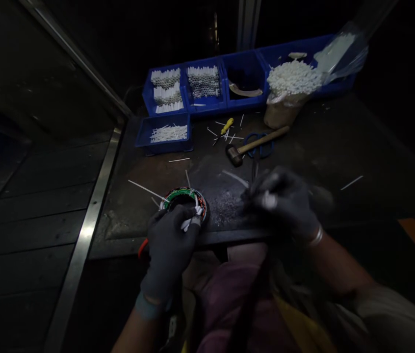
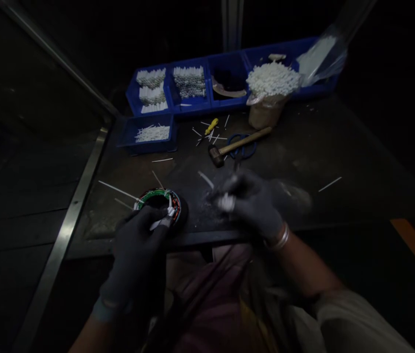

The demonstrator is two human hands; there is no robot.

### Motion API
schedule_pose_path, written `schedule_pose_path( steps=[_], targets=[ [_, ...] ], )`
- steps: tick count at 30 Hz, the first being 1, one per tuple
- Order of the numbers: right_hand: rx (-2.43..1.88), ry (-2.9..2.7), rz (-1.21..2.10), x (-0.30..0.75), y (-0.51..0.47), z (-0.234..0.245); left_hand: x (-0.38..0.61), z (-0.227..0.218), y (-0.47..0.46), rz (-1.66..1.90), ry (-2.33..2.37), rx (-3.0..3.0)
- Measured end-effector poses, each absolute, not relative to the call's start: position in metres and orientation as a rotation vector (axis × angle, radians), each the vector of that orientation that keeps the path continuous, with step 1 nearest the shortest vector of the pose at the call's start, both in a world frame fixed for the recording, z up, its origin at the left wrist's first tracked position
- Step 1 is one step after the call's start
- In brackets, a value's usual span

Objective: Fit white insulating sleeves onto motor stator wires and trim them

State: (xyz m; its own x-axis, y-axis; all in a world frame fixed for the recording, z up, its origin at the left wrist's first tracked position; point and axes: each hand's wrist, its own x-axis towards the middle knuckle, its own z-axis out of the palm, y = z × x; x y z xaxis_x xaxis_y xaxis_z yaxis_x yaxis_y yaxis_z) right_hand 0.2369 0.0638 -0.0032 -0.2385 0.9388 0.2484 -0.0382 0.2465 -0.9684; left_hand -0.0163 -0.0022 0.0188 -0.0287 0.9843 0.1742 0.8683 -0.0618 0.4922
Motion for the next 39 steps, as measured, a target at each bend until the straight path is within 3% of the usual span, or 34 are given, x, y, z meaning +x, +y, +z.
schedule_pose_path(
  steps=[4, 9, 17, 24, 29, 39],
  targets=[
    [-0.641, -1.462, 1.686, 0.230, 0.004, -0.043, -0.017, 0.021, -0.003, 0.705, 1.947, 2.018],
    [-0.666, -1.665, 1.760, 0.230, -0.009, -0.057, -0.017, 0.024, -0.006, 0.631, 1.970, 2.070],
    [-0.770, -1.552, 1.873, 0.223, -0.004, -0.050, -0.016, 0.023, -0.006, 0.593, 1.974, 2.148],
    [-0.898, -1.323, 1.504, 0.166, 0.024, -0.034, -0.011, 0.020, -0.010, 0.639, 2.040, 2.100],
    [-0.856, -1.633, 1.150, 0.169, 0.021, -0.023, -0.006, 0.001, -0.014, 0.993, 2.014, 2.035],
    [-0.925, -1.739, 0.728, 0.156, 0.021, -0.028, -0.010, -0.003, -0.011, 1.031, 1.919, 2.203]
  ],
)
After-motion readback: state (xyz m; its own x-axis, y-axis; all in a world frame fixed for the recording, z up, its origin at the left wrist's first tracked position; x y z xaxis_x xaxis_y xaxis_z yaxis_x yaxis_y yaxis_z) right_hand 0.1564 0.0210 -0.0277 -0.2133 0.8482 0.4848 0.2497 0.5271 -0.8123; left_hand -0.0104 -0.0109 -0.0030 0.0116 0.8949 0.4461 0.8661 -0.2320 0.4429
